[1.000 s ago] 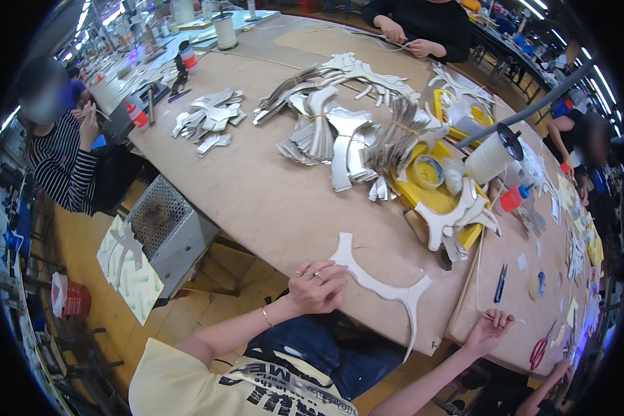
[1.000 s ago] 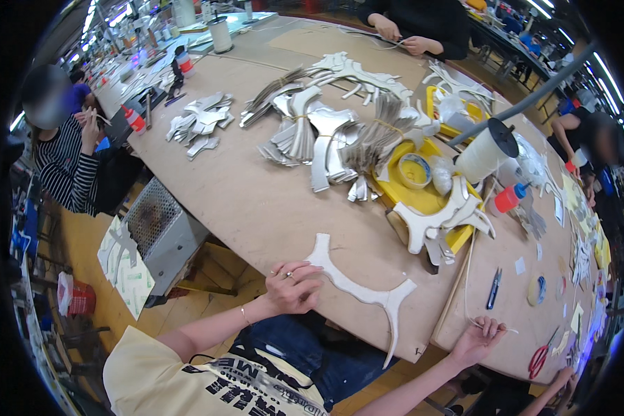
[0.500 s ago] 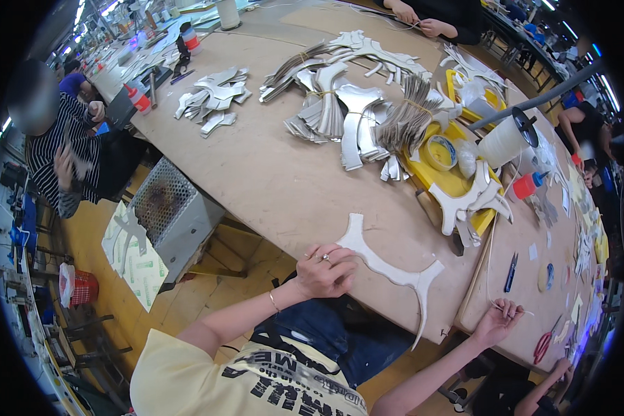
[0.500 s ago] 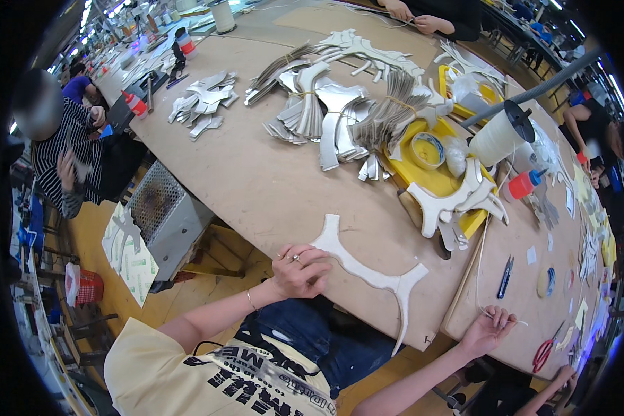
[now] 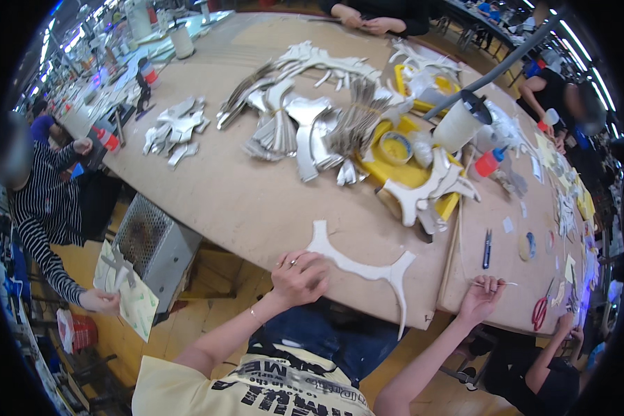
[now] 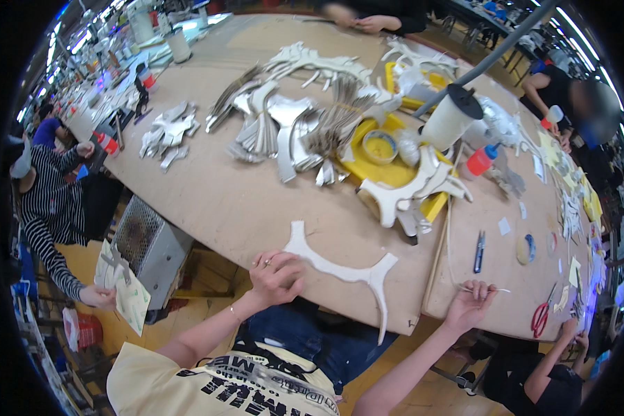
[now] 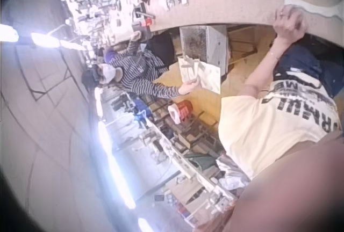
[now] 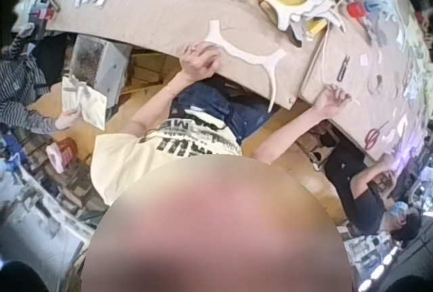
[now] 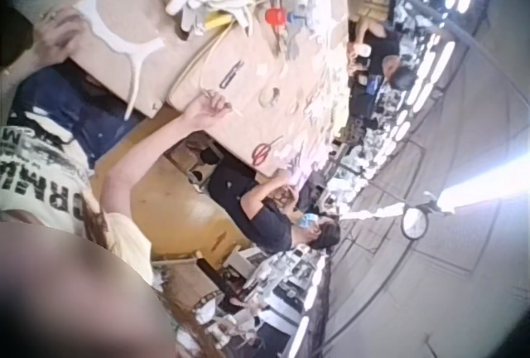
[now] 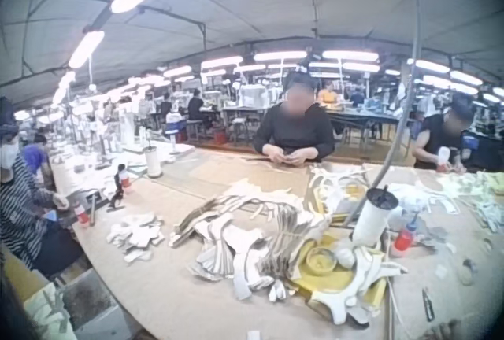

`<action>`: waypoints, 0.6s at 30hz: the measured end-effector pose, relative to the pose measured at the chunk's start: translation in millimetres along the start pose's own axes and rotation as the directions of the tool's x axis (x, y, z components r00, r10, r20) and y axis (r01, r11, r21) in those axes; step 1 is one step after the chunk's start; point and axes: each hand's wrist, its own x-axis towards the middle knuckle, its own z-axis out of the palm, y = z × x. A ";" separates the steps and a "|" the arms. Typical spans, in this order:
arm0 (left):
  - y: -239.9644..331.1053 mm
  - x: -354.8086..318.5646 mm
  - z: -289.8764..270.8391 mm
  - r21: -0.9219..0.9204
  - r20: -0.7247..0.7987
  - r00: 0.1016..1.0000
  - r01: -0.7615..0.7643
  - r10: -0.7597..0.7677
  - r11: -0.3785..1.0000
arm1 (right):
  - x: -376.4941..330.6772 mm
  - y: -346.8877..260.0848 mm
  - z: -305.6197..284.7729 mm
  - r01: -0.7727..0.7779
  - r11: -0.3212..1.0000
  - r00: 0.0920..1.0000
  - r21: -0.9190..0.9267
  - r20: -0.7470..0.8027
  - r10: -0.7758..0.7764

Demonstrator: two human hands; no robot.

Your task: The person assembles white plastic parts at a shared workbench, using a utility knife to trim excess material and a thin white cord to connect components. They handle multiple parts, cut and trim edges, and place finished pieces into a yellow tray.

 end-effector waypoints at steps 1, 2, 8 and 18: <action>2.3 4.5 -4.1 -0.026 0.011 1.000 0.025 -0.025 0.999 | -0.1 0.5 -0.3 -0.003 1.000 1.000 0.010 -0.005 0.003; 5.7 10.1 -9.1 -0.044 0.014 0.999 0.047 -0.047 0.998 | 0.4 0.7 -0.2 -0.006 0.999 1.000 0.034 -0.010 0.007; 18.9 95.8 -32.8 -0.191 -0.039 0.998 -0.055 0.048 0.980 | 3.9 5.0 3.6 -0.036 0.999 0.997 0.011 -0.064 0.037; -99.9 460.4 148.4 -0.453 0.683 0.722 0.541 -0.115 0.709 | -2.2 9.6 10.1 0.019 1.000 0.986 0.014 -0.163 -0.016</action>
